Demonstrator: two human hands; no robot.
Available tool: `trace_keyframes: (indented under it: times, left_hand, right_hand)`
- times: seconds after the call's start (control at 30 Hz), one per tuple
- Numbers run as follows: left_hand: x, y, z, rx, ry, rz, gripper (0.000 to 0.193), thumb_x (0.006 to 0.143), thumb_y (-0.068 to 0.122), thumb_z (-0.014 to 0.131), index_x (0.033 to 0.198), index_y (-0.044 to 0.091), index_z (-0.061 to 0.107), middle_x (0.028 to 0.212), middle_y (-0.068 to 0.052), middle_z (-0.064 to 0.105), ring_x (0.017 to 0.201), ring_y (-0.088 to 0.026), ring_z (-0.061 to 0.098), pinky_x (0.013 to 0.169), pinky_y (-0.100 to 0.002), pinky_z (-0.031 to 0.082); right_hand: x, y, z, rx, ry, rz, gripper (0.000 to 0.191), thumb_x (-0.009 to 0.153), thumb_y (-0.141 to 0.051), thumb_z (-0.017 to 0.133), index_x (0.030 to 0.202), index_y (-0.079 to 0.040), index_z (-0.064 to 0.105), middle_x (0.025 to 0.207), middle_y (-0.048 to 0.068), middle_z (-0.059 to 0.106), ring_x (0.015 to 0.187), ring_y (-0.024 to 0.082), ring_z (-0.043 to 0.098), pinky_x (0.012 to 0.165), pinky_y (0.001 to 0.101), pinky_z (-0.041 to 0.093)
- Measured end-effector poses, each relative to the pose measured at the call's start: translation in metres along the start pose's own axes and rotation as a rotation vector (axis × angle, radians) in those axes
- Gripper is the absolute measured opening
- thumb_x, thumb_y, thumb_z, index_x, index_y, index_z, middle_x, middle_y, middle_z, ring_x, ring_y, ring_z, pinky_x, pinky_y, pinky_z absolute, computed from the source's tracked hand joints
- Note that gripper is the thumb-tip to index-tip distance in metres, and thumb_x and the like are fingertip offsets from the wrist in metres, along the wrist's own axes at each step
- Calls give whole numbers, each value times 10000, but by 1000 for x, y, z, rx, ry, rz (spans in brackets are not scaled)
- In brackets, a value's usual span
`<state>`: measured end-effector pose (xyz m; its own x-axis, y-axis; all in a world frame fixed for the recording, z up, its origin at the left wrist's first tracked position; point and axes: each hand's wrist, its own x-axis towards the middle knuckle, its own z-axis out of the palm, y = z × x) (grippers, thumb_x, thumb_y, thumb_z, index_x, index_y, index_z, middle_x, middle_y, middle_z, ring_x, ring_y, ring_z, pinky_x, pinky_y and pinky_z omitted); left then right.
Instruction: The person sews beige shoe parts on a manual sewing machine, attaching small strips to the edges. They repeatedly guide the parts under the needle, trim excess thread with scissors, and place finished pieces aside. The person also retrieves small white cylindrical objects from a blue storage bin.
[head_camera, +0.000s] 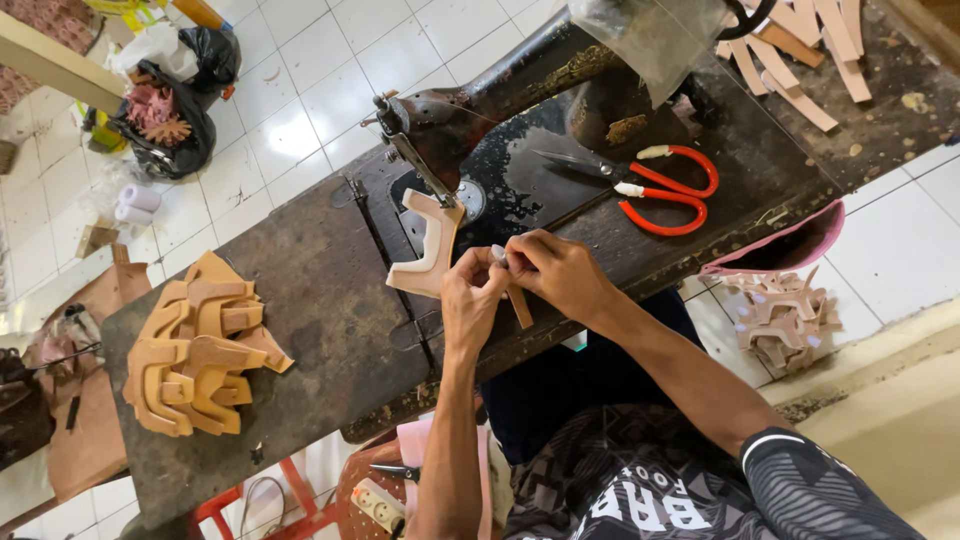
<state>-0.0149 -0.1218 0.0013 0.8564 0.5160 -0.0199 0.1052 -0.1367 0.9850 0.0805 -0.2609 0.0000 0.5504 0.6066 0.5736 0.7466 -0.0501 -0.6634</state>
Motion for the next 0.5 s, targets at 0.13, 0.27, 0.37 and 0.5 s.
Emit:
trace_keyframes:
  times: [0.13, 0.27, 0.37, 0.5]
  left_hand:
    - [-5, 4, 3, 88, 98, 77, 153, 922, 103, 686, 951, -47, 692, 793, -4, 683, 721, -38, 607, 648, -211, 511]
    - [-5, 8, 5, 66, 91, 59, 160, 906, 114, 683, 946, -40, 692, 797, -5, 712, 731, -42, 657, 668, -213, 541]
    - [-3, 8, 6, 92, 81, 58, 167, 900, 124, 684, 953, -34, 696, 792, -9, 711, 725, -45, 655, 665, -217, 543]
    - [-4, 5, 5, 94, 30, 63, 174, 907, 134, 669, 963, -28, 699, 797, -10, 701, 720, -49, 636, 654, -219, 527]
  right_hand:
    - [0, -2, -6, -40, 5, -140, 243, 905, -85, 765, 1095, -28, 624, 984, 120, 711, 851, 283, 744, 700, 353, 608]
    - [-2, 2, -9, -38, -49, -167, 300, 918, -118, 727, 1175, -16, 611, 1016, 155, 716, 881, 315, 741, 715, 372, 607]
    - [-9, 7, -4, -4, -104, -33, 244, 935, -158, 740, 1095, -38, 600, 916, 117, 710, 808, 288, 740, 666, 364, 600]
    - [-14, 9, 2, 34, -149, 59, 239, 931, -178, 738, 1054, -44, 583, 845, 94, 689, 732, 253, 730, 612, 345, 585]
